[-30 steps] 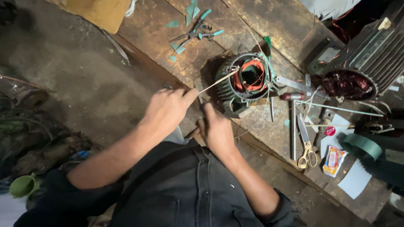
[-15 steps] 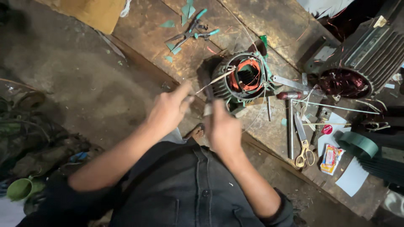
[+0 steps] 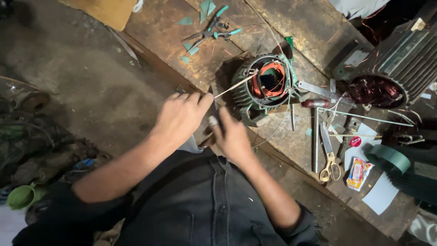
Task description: The person cuts a strip of green insulating sheet with scissors, then fits and presses the strip inside a motor stator, adjusting it around the copper windings. They trim excess material with pliers and drop scraps into a wooden scrap box on the bench.
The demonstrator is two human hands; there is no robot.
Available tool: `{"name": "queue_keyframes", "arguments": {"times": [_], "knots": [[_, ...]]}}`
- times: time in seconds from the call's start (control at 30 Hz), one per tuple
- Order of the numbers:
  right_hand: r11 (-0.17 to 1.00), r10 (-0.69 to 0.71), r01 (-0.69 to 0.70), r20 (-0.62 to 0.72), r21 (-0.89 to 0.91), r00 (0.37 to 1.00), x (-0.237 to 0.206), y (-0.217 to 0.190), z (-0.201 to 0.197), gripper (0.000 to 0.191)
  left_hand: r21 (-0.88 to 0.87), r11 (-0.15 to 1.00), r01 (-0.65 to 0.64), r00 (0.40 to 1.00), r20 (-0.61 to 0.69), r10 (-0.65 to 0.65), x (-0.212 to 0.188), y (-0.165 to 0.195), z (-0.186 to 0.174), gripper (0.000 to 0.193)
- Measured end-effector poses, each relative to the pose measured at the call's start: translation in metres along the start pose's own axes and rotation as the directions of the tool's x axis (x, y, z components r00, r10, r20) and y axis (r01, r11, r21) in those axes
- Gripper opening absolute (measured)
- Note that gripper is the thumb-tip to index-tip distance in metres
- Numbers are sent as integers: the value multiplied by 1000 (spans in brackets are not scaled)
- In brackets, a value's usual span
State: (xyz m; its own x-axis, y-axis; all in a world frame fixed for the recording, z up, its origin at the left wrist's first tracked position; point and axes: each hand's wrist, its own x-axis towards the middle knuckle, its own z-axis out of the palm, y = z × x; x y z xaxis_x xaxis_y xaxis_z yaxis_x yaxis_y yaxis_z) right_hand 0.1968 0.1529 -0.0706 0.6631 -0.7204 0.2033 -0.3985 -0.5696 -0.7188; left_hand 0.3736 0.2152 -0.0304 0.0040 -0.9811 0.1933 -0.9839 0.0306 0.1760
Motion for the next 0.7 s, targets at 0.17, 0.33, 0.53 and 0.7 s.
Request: {"name": "queue_keyframes", "arguments": {"times": [0.17,0.33,0.53,0.7], "knots": [[988,156,-154,83,-28,984,6,-5,-3,29,7,1000,15,999,28,-16,4,2,13,14],[955,242,-242,-20,-169,970,7,-6,-28,20,-742,165,650,758,647,-78,20,-6,24,15],[956,98,-76,62,-283,993,0,-8,-11,33,-255,963,91,996,12,-91,-4,-6,3,38],[992,22,-12,77,-128,997,-10,-3,-1,41,-169,984,65,996,76,-53,-3,-4,-4,28]]}}
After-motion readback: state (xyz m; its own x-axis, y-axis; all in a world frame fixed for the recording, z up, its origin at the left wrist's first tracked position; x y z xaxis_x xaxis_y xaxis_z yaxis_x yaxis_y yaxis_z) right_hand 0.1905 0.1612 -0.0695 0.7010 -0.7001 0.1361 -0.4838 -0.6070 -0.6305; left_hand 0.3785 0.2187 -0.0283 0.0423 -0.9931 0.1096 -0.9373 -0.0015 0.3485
